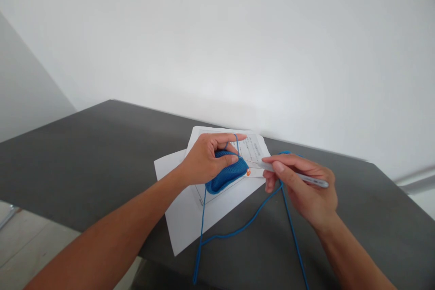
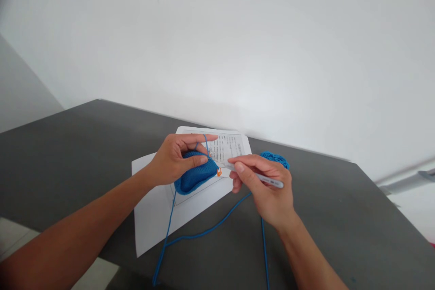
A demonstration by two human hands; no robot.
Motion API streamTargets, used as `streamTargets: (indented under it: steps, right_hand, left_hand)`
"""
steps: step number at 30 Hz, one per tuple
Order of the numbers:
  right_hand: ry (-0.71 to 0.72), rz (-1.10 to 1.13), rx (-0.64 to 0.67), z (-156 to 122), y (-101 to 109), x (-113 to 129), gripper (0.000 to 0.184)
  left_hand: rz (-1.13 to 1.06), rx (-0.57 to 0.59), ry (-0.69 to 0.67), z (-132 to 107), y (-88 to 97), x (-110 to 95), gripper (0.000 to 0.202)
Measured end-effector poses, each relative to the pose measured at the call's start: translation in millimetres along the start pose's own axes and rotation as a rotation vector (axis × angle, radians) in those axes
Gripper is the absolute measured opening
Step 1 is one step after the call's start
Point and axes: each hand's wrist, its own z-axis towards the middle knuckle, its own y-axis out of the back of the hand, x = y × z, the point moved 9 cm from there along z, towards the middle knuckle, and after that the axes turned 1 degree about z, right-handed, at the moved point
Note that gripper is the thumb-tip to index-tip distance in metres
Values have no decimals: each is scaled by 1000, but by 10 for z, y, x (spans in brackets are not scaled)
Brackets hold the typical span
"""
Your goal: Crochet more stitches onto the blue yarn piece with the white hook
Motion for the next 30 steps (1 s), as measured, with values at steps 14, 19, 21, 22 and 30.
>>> streamTargets:
  steps: [14, 19, 21, 22, 30]
  right_hand:
    - [-127, 310, -203, -24, -258, -271, 19]
    - [240, -227, -168, -105, -385, 97, 20]
    - [392, -385, -114, -152, -478, 219, 28]
    - [439, -432, -108, -173, -501, 251, 31]
    - [580, -591, -72, -258, -608, 328, 45]
  left_hand:
    - [-169, -202, 29, -52, -15, 66, 58]
    - [-168, -273, 63, -92, -51, 95, 60]
    - [-212, -297, 82, -100, -60, 125, 60]
    - [-243, -305, 89, -102, -65, 140, 60]
    - [-570, -325, 161, -96, -117, 229, 64]
